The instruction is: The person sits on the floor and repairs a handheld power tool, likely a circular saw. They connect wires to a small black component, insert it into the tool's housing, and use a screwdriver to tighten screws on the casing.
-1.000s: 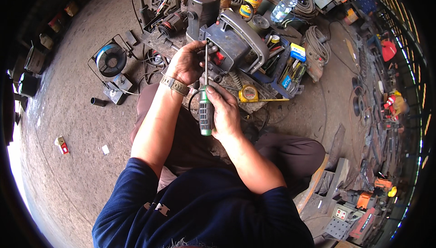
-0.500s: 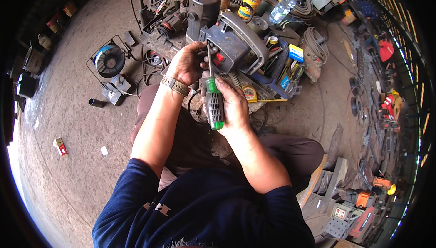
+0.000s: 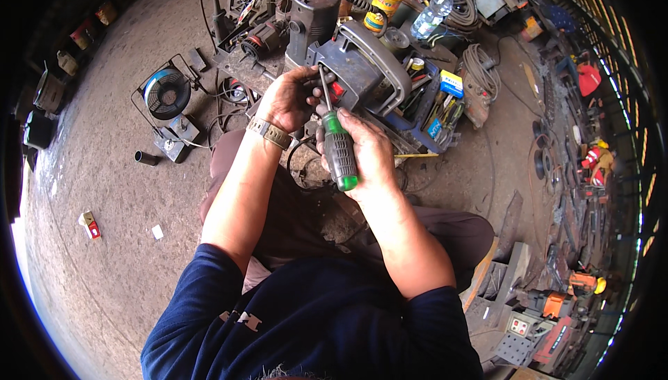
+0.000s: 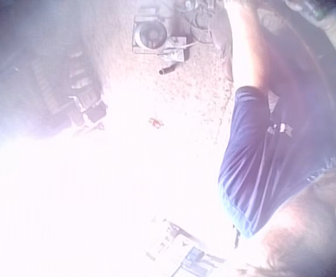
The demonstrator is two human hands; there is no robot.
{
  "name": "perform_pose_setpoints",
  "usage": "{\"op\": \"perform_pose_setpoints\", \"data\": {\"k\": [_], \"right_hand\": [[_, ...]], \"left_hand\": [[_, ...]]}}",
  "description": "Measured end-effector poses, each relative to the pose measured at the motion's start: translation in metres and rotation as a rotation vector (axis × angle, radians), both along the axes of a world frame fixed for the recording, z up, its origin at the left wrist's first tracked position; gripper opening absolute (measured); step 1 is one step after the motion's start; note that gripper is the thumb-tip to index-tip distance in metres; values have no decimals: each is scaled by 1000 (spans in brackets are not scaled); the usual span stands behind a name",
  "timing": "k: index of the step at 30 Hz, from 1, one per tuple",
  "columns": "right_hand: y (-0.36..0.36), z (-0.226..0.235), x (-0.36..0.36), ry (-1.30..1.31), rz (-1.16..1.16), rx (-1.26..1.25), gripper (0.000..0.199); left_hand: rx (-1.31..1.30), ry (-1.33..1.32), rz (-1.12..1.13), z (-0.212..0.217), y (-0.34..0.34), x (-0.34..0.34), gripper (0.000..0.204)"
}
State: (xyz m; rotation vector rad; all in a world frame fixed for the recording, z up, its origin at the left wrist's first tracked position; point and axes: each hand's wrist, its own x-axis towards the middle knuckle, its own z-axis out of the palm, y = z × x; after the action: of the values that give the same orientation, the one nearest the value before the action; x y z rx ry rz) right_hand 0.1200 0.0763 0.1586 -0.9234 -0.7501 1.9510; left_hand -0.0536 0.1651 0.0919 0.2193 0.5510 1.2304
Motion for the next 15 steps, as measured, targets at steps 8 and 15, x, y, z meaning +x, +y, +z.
{"op": "perform_pose_setpoints", "data": {"k": [8, 15], "right_hand": [[-14, 0, -31, 39, -115, 49, 44], [-17, -6, -32, -59, -155, 57, 35]], "left_hand": [[0, -50, -28, -5, -2, -2, 12], [39, -48, -15, -13, -2, 0, 12]]}}
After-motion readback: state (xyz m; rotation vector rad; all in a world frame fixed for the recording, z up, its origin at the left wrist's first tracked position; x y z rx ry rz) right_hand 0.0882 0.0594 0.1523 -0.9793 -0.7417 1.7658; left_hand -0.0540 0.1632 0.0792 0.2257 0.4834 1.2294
